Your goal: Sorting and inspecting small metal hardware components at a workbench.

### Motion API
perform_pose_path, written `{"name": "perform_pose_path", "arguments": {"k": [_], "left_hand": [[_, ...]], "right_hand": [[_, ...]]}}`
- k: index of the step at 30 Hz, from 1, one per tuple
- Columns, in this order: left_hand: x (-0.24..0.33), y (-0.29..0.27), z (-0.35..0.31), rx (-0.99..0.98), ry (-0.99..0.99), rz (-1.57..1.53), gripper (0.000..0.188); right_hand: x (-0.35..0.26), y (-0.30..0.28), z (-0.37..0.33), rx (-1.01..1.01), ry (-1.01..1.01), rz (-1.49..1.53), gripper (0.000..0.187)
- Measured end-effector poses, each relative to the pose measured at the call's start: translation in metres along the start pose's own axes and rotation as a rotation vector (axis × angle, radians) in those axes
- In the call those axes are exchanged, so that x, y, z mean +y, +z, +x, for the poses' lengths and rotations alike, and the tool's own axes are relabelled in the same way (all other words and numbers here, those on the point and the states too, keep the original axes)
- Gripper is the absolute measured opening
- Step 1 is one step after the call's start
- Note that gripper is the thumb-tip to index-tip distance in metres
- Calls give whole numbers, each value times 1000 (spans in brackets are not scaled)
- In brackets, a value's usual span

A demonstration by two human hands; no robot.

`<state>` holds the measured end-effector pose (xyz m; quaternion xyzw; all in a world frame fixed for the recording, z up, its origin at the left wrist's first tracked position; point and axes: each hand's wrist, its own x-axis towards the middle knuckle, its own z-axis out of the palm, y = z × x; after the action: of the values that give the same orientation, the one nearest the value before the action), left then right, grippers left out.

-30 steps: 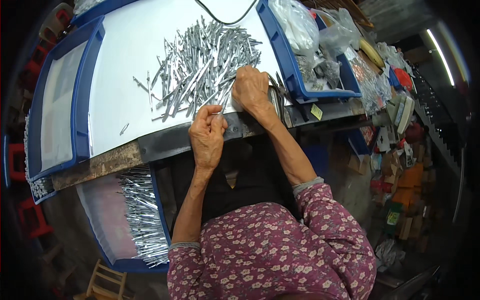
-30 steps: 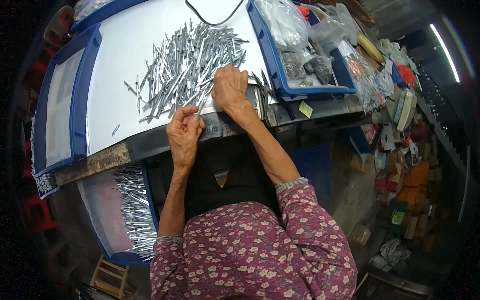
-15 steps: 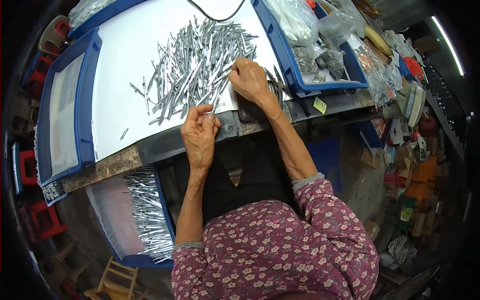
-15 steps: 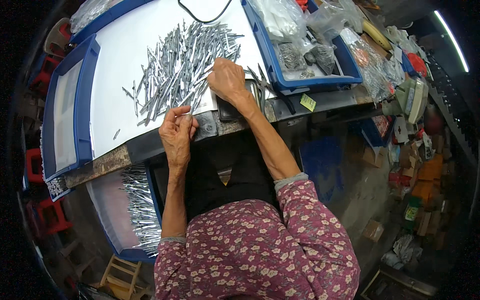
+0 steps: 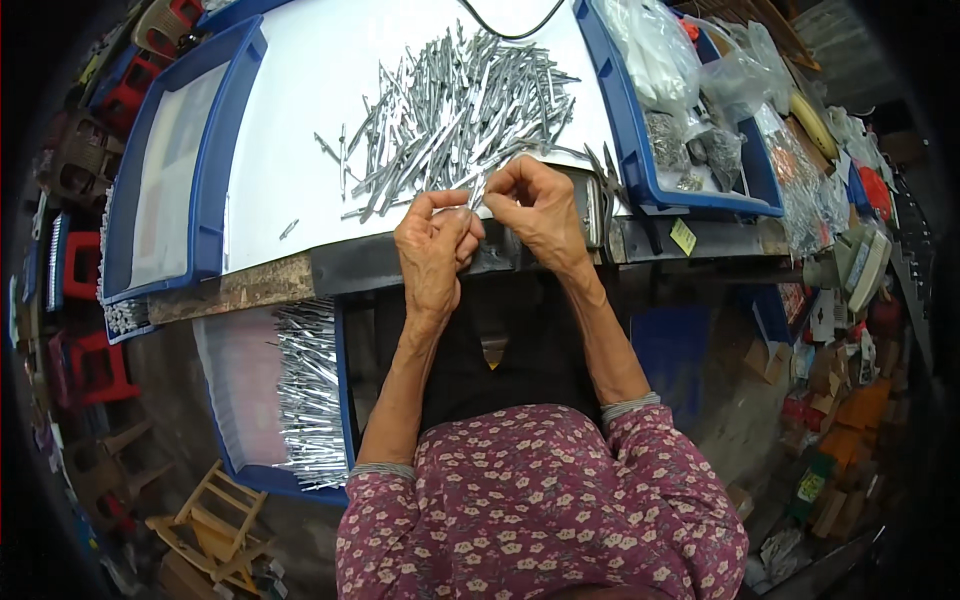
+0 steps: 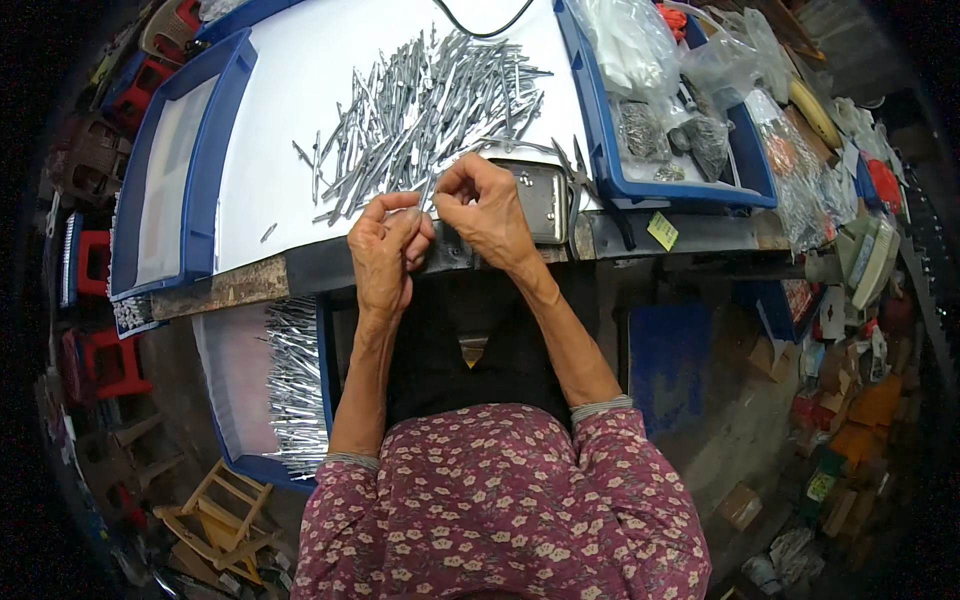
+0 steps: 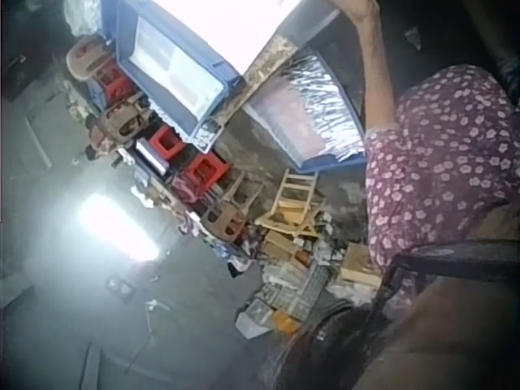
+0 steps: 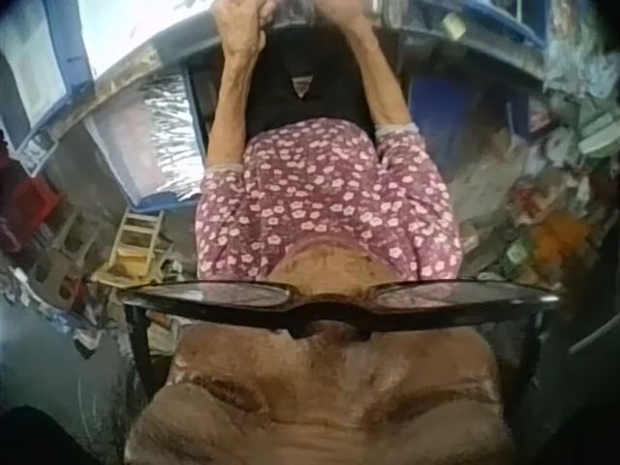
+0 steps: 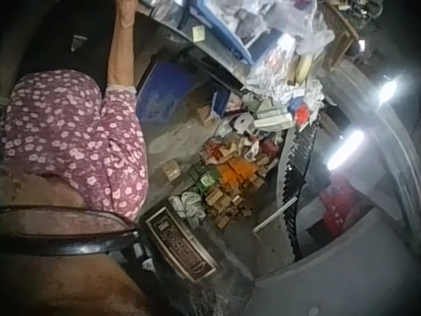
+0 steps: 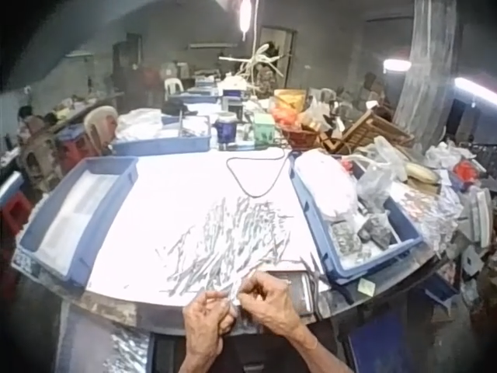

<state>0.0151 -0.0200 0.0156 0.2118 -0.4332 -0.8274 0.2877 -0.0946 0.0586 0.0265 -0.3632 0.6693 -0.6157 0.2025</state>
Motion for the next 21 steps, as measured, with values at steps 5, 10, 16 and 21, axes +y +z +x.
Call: {"name": "perform_pose_path", "arguments": {"k": [5,10,16,21], "left_hand": [[-4,5,2,-7,7,-23,14],[-8,6,2,-13,21,-8,14],[-8,8,2,-28,11,-10,14],[-6,8,2,-58,-1,-6,14]], "right_hand": [[-1,2,-5,38,-18,-1,10],[8,0,-9,54,-18,42,12],[11,-2,-11,50,-10,66,11],[5,-6,-11,45,6,12,9]]}}
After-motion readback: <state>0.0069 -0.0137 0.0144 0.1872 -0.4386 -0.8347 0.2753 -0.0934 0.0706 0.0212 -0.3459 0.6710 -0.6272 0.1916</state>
